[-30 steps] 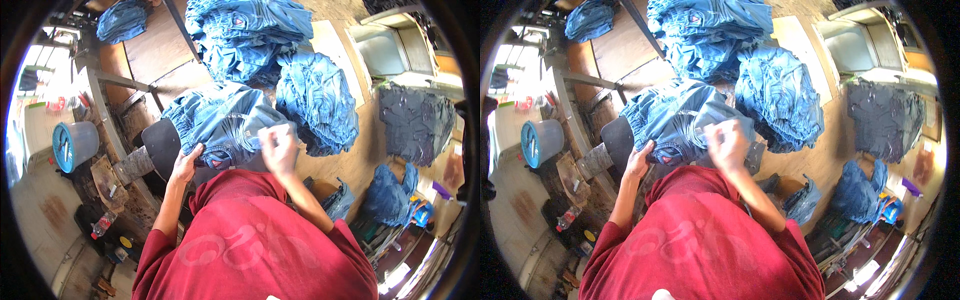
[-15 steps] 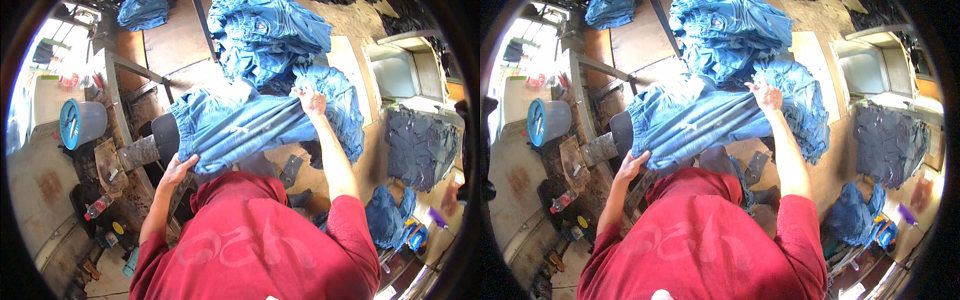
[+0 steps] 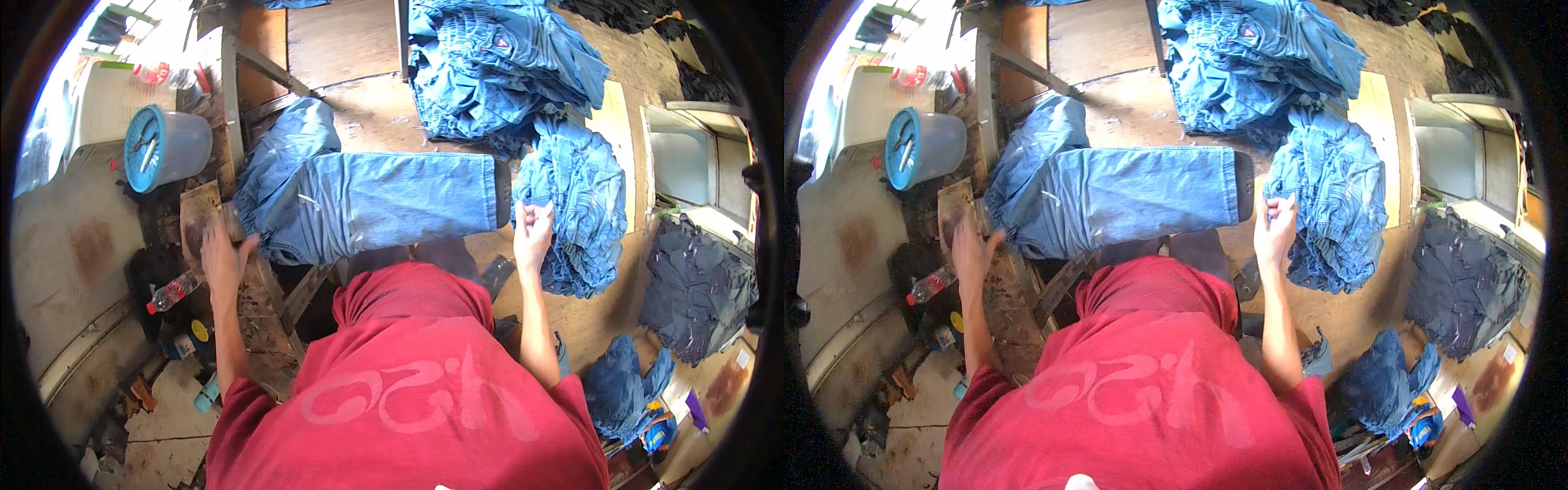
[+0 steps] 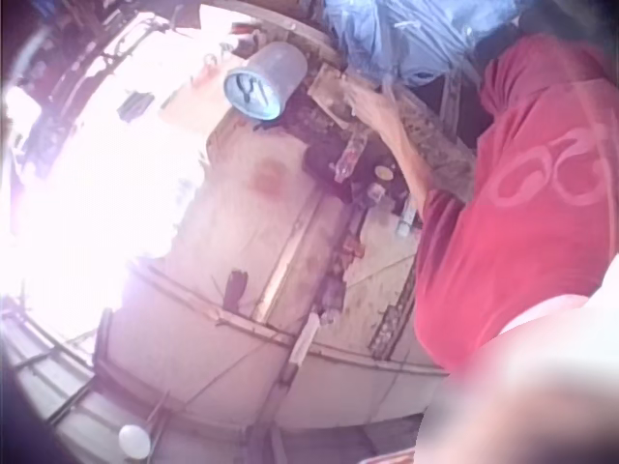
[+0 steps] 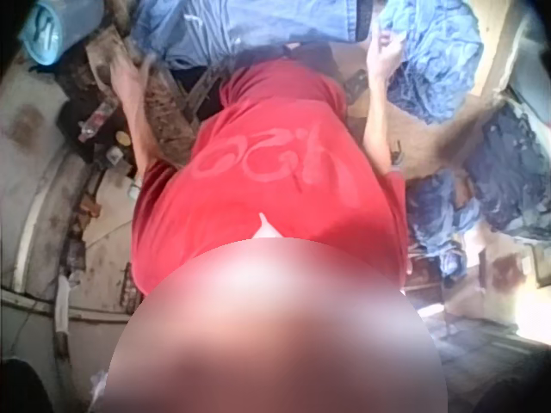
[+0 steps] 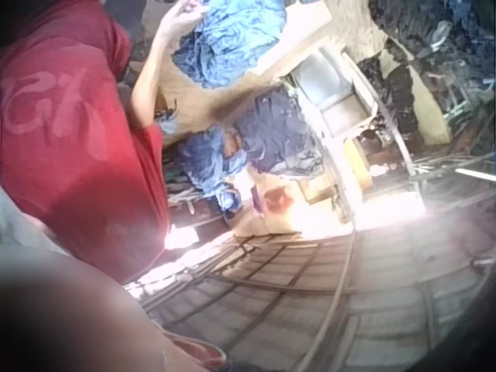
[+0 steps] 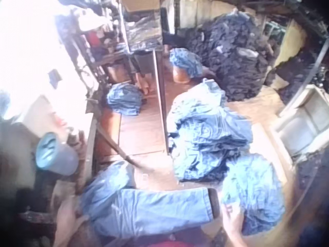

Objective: The person repeatedly picks up denim jeans, aligns the pocket area, and uses a small handheld tool to scrape or abrade the fabric. After each treatment, the jeans are placed back on a pile. The process is repeated for multiple pairs.

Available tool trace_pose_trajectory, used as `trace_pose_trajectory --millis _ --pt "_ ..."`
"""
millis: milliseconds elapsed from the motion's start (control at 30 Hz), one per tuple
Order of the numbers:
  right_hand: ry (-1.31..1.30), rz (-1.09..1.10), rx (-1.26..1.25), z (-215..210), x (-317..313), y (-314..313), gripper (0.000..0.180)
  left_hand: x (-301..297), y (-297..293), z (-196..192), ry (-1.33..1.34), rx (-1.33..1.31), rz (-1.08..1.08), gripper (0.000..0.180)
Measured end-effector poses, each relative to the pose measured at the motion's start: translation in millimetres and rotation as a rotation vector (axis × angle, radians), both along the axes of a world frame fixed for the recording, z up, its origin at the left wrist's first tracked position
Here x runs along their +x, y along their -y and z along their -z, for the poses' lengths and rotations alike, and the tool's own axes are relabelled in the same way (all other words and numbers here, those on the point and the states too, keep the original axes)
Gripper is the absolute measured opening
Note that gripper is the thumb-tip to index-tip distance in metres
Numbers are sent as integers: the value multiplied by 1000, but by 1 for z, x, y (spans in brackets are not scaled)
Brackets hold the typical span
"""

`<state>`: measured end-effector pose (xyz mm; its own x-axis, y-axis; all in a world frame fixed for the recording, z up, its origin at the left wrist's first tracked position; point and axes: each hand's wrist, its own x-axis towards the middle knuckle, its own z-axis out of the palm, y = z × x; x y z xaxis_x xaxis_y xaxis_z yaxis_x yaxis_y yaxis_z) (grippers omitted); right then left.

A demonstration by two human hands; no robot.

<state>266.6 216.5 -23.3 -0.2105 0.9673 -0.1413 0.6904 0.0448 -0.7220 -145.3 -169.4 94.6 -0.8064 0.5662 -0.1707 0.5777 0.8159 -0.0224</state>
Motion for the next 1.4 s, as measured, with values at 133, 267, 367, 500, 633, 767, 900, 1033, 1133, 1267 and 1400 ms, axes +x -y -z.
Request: trace_pose_trajectory --millis 133,267,367,500,633,767,900,1033,1133,1267,1400 --pt "30 -164 264 3 -17 43 43 -9 -154 26 604 531 274 75" --pt "110 -236 310 4 -36 58 39 3 -284 108 1081 99 491 90" --pt "24 -168 260 10 -36 57 35 5 -317 148 1401 -242 473 103" --pt "61 -78 280 19 -38 44 31 -5 -340 157 1156 -213 370 85" --pt "137 -52 300 7 -55 30 30 17 -350 154 1007 -134 384 73" --pt "300 -113 337 -25 -84 44 25 46 -340 163 776 104 445 75" --pt "128 -135 -5 -36 -134 87 19 44 -350 180 707 160 539 79" --pt "51 -331 264 -22 -170 99 16 39 -359 194 732 180 635 76" --pt "80 -295 300 -17 -179 102 25 42 -356 203 704 261 652 76" --pt "172 -367 377 -14 -186 100 25 43 -354 210 707 216 585 73" --pt "221 -388 385 -14 -196 95 23 42 -356 210 706 225 580 74"
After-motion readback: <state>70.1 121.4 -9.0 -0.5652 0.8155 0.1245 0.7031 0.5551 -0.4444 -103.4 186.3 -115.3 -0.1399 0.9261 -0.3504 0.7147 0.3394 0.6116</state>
